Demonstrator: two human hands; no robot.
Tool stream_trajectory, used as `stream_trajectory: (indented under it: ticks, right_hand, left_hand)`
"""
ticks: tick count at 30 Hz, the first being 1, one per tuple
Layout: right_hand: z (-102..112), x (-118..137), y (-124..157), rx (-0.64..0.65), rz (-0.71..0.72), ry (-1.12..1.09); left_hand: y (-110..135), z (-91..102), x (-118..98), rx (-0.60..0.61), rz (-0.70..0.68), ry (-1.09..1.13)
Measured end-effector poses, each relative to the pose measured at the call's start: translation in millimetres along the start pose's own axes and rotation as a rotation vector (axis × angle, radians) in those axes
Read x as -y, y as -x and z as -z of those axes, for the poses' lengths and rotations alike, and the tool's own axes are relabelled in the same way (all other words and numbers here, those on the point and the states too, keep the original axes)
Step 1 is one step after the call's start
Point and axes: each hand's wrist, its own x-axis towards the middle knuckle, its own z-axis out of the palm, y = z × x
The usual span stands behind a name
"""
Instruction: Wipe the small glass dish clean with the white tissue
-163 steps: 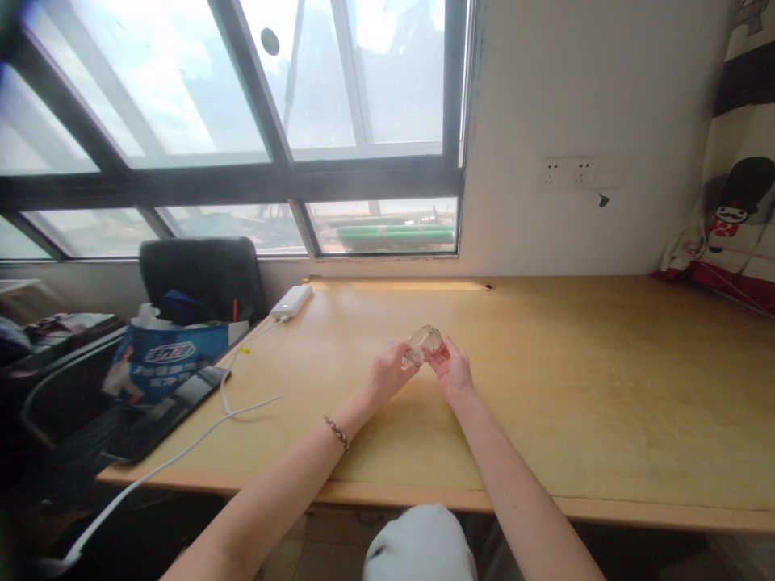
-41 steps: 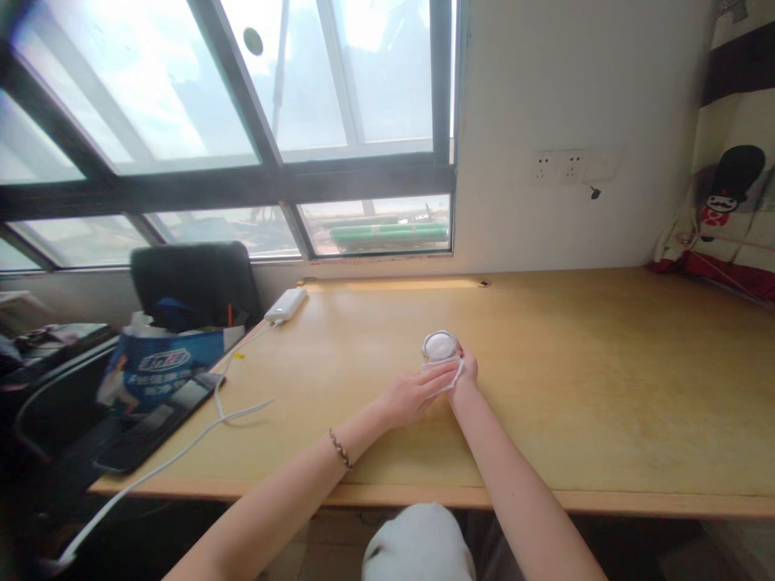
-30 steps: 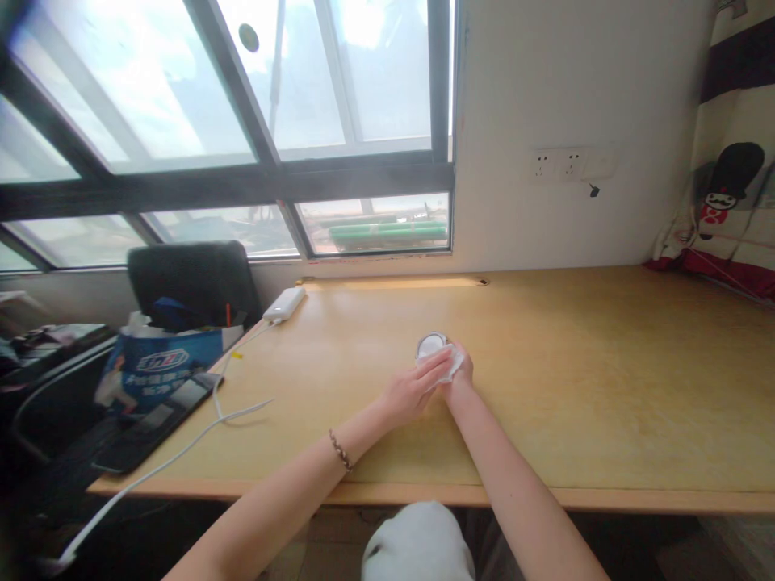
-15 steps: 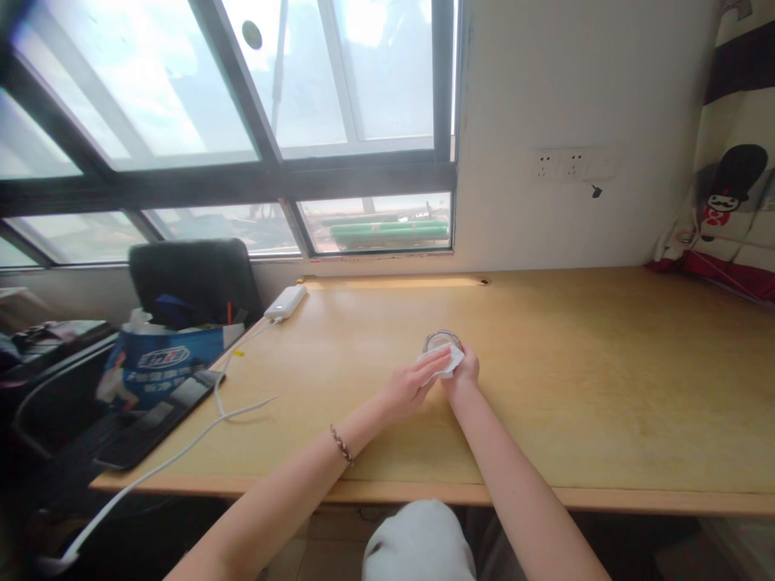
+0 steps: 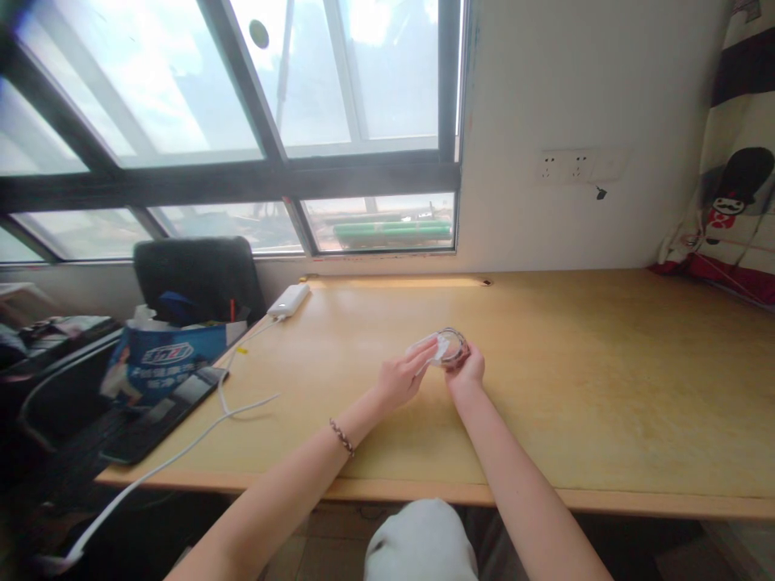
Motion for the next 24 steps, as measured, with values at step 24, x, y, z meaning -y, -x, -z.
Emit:
stream_trajectory:
  ticks: [24]
  right_hand:
    - [-13.0, -5.5, 16.9, 0.0, -0.065, 0.075]
  left_hand:
    - [-0.3, -2.3, 5.8, -0.061, -0.011, 0.114]
